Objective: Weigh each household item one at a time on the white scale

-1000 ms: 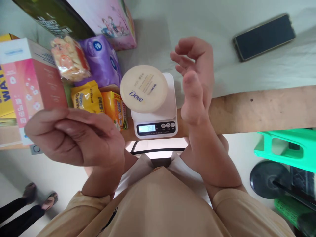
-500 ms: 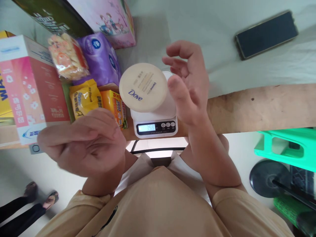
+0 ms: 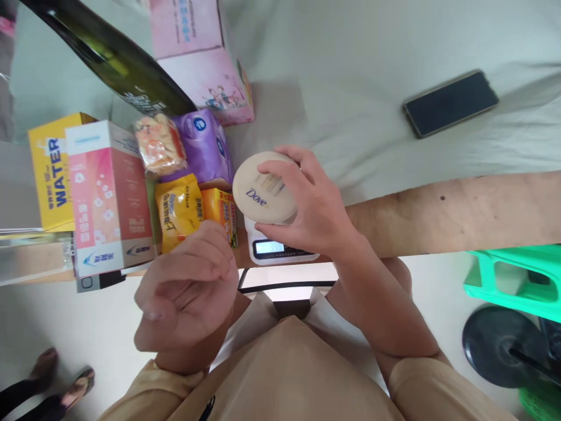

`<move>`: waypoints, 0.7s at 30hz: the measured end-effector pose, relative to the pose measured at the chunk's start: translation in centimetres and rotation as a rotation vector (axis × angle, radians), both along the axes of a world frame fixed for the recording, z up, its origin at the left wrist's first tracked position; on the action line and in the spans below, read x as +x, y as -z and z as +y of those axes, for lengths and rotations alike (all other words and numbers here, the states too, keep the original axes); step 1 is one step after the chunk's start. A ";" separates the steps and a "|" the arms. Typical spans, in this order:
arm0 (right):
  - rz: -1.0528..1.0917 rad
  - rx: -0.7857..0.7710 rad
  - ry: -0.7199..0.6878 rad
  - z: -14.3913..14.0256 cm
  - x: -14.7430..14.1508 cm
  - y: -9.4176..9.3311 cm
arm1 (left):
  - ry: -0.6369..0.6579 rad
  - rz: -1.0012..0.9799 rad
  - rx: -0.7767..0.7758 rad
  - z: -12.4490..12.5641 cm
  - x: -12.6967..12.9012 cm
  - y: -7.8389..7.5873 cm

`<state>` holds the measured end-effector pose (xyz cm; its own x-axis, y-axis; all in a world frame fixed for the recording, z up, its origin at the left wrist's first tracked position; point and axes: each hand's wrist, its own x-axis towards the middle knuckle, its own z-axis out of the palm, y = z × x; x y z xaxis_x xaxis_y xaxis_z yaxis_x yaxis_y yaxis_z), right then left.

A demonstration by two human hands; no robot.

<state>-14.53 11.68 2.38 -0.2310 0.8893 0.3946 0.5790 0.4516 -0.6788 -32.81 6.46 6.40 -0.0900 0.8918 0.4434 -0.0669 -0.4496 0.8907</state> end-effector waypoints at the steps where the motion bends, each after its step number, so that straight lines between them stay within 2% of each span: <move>1: 0.013 0.036 0.011 0.0 -0.1 0.0 | -0.023 -0.023 0.026 0.0 0.1 0.1; 5: 0.103 0.133 0.077 1.1 0.5 -0.4 | -0.116 -0.096 0.125 0.1 0.6 0.8; 9: 0.105 0.129 0.193 3.8 1.0 -1.3 | -0.101 -0.123 0.137 0.1 0.3 0.5; 12: -0.002 0.059 0.175 6.7 0.2 -2.1 | -0.086 -0.120 0.110 0.2 -0.3 -0.1; 16: -0.126 -0.075 0.093 10.0 -2.5 -2.9 | -0.103 -0.129 0.084 0.4 -1.0 -0.9; 21: -0.215 -0.212 0.094 11.7 -4.9 -2.2 | -0.087 -0.121 0.046 0.6 -1.6 -1.5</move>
<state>-19.45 23.41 4.56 -0.2017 0.9680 0.1490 0.7522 0.2505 -0.6094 -34.44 7.06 7.93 -0.2209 0.8574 0.4648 -0.1313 -0.4984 0.8569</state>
